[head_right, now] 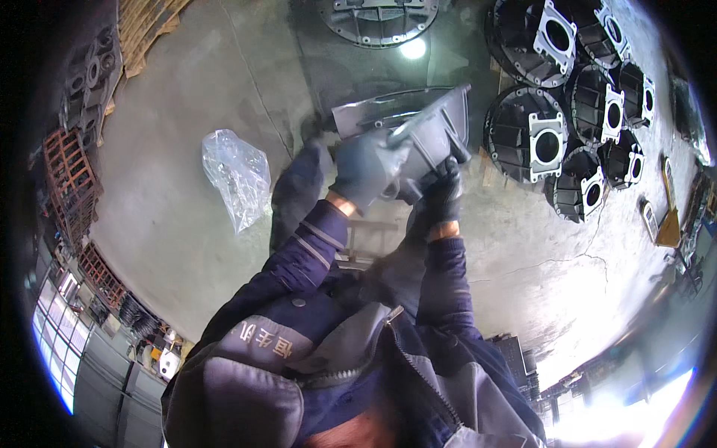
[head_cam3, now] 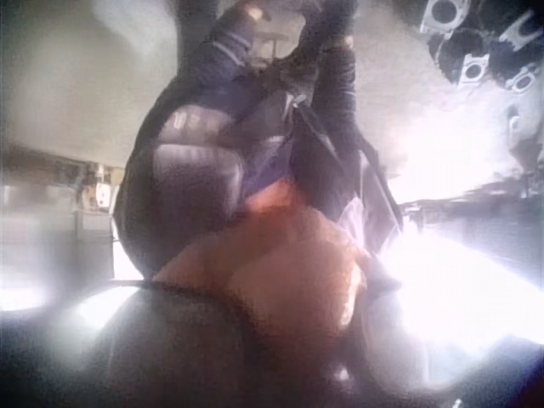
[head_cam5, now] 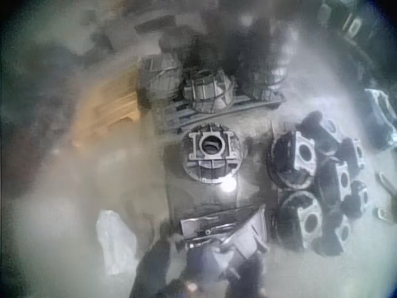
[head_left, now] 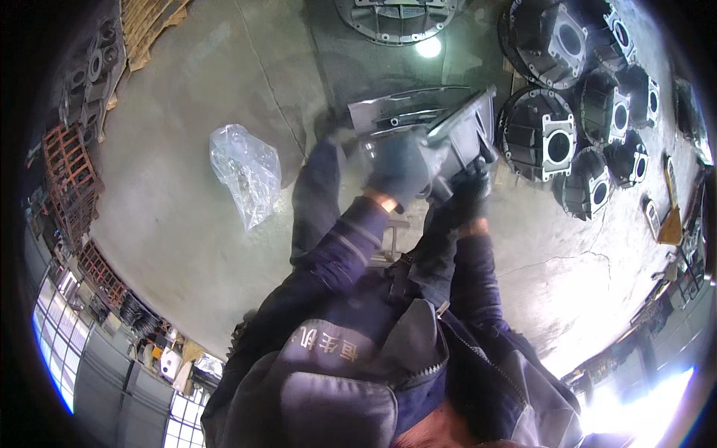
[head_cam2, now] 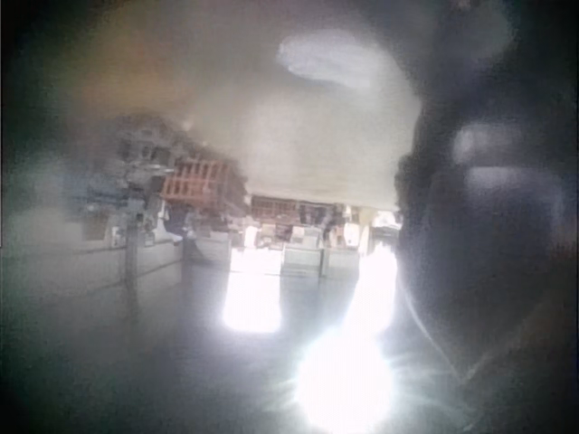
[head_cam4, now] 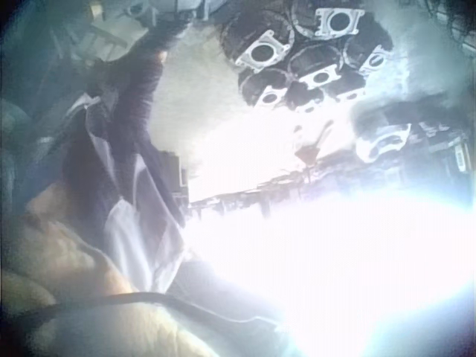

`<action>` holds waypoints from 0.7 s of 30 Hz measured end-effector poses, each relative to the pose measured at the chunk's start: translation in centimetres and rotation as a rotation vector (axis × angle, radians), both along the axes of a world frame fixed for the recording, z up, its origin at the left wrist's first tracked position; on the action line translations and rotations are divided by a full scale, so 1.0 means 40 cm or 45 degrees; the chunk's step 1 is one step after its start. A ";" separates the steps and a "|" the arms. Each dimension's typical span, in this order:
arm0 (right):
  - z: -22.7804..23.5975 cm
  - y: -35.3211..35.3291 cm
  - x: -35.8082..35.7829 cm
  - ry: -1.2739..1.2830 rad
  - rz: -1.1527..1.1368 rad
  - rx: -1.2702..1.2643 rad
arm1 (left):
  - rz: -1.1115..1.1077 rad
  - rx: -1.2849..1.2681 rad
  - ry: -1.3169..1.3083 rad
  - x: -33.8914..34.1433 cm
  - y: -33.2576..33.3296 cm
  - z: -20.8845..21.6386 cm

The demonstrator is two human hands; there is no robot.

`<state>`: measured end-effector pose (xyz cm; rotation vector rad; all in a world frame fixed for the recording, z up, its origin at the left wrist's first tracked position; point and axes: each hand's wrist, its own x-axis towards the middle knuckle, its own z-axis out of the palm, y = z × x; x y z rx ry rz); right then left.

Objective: The person sits on the floor and uses a hammer to tap small metal components into a large mechanical housing. They repeatedly insert parts, tap them into place, and adjust the housing orientation to access different areas.

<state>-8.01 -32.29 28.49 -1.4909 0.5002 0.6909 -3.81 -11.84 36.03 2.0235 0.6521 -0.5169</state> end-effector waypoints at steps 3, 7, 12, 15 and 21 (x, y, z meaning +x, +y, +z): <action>-0.029 -0.008 -0.092 0.116 -0.453 0.598 | -0.328 0.354 -0.521 -0.044 -0.008 -0.050; -0.156 0.024 -0.145 -0.199 0.029 -0.162 | -0.560 0.212 -0.467 -0.070 0.017 -0.144; -0.390 0.081 -0.113 -0.476 0.023 -0.078 | -0.650 0.345 -0.524 0.016 0.046 -0.269; -0.488 0.131 -0.043 -0.641 0.220 -0.279 | -0.696 0.418 -0.447 0.070 0.068 -0.350; -0.580 0.220 0.048 0.196 -0.861 1.074 | -0.761 0.449 -0.293 0.151 0.110 -0.493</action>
